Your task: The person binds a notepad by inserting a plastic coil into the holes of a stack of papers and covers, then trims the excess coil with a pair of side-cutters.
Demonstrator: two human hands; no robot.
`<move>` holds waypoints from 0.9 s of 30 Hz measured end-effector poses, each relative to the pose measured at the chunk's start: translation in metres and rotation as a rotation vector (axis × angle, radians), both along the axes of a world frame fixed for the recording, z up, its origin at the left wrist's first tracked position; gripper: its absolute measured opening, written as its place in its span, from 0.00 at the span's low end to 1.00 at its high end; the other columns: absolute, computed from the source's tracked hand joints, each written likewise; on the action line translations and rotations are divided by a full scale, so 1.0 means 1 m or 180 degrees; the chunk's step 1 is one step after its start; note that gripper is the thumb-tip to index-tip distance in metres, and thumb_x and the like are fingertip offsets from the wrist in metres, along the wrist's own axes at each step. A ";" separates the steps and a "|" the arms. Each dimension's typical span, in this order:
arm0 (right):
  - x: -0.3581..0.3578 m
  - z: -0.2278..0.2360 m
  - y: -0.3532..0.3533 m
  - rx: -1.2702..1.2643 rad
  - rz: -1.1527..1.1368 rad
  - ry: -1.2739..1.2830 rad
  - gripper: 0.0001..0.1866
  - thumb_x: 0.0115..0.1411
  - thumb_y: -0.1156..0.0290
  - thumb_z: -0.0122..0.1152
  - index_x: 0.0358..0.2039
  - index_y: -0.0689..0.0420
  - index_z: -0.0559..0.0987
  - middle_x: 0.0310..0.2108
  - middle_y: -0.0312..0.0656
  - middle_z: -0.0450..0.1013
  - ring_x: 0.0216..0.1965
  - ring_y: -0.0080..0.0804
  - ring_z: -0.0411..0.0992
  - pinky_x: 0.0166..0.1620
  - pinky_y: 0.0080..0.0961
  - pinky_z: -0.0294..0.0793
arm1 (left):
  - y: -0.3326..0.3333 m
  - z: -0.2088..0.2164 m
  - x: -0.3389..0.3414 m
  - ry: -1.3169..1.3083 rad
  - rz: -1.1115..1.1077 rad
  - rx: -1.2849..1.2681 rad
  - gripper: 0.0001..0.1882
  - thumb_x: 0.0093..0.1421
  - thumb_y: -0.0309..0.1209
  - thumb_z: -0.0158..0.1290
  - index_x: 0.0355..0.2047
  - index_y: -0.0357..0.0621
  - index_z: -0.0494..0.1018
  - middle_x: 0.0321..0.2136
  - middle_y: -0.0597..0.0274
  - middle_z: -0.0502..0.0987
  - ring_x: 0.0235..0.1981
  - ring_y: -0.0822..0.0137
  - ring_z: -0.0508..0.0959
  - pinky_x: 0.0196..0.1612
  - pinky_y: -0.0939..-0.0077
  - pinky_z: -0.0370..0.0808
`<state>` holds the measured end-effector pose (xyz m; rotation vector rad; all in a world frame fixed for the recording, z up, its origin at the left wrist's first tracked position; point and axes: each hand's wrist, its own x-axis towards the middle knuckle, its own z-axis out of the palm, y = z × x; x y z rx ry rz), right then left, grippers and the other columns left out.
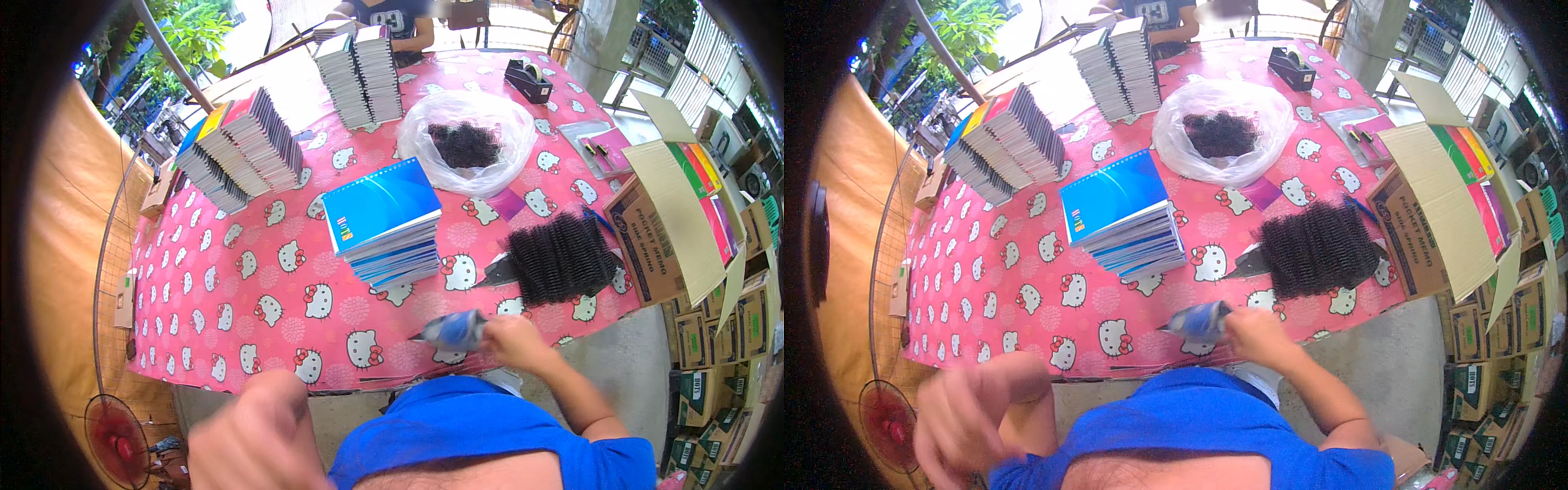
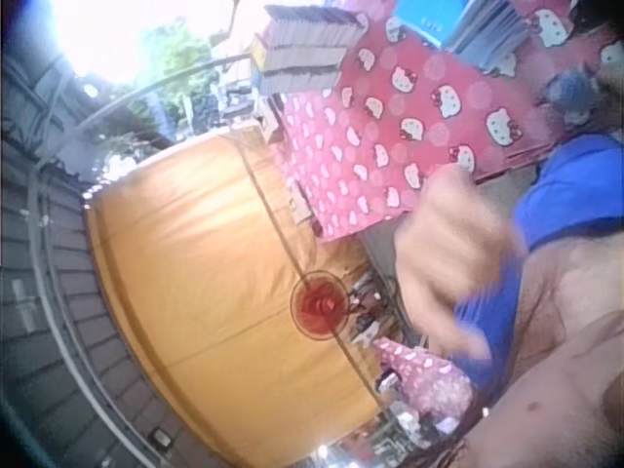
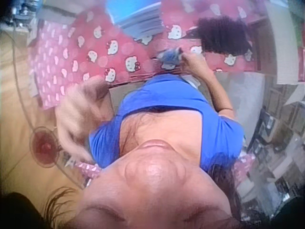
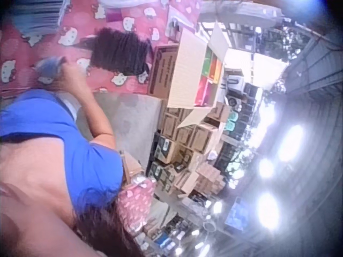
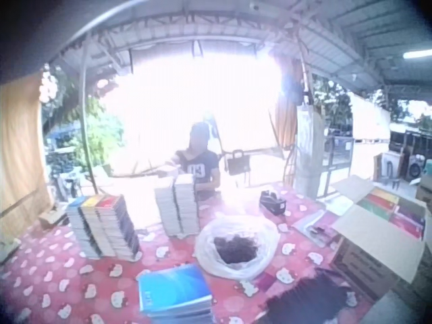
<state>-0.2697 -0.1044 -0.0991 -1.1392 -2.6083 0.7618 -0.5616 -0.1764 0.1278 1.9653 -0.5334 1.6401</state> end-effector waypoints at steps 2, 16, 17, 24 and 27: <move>0.004 0.027 0.011 -0.0178 -0.0505 0.0142 0.04 0.48 0.73 0.61 0.26 0.56 0.76 0.26 0.46 0.72 0.30 0.45 0.72 0.35 0.40 0.69 | -0.019 0.034 0.015 0.0853 -0.0105 0.0601 0.07 0.56 0.30 0.49 0.34 0.47 0.73 0.20 0.58 0.71 0.21 0.63 0.72 0.36 0.63 0.72; -0.056 -0.006 0.101 0.0664 -0.1246 0.0487 0.13 0.55 0.64 0.60 0.34 0.62 0.77 0.33 0.52 0.74 0.35 0.51 0.74 0.41 0.40 0.73 | -0.127 0.105 0.017 0.2994 0.0834 0.2248 0.09 0.46 0.19 0.50 0.12 0.38 0.67 0.09 0.57 0.66 0.16 0.58 0.71 0.31 0.46 0.72; -0.060 0.021 0.086 0.0725 -0.1015 0.0727 0.15 0.55 0.63 0.60 0.35 0.63 0.78 0.33 0.52 0.74 0.35 0.50 0.74 0.41 0.39 0.73 | -0.138 0.113 0.022 0.3080 0.0951 0.2210 0.08 0.46 0.19 0.51 0.13 0.38 0.68 0.10 0.57 0.66 0.16 0.58 0.71 0.31 0.47 0.72; -0.032 0.217 -0.008 -0.1491 0.1597 0.2918 0.44 0.58 0.33 0.43 0.48 0.69 0.73 0.43 0.49 0.75 0.44 0.39 0.74 0.47 0.33 0.71 | -0.120 0.127 0.004 0.2659 0.0691 0.1748 0.04 0.49 0.19 0.52 0.19 0.37 0.71 0.15 0.56 0.69 0.18 0.61 0.72 0.30 0.53 0.72; -0.045 0.243 -0.006 -0.1333 0.3801 0.3575 0.53 0.52 0.27 0.43 0.51 0.74 0.68 0.51 0.58 0.68 0.49 0.48 0.70 0.50 0.40 0.70 | -0.111 0.140 0.003 0.2407 0.0530 0.1729 0.02 0.51 0.19 0.52 0.22 0.37 0.72 0.17 0.55 0.70 0.19 0.62 0.72 0.30 0.56 0.72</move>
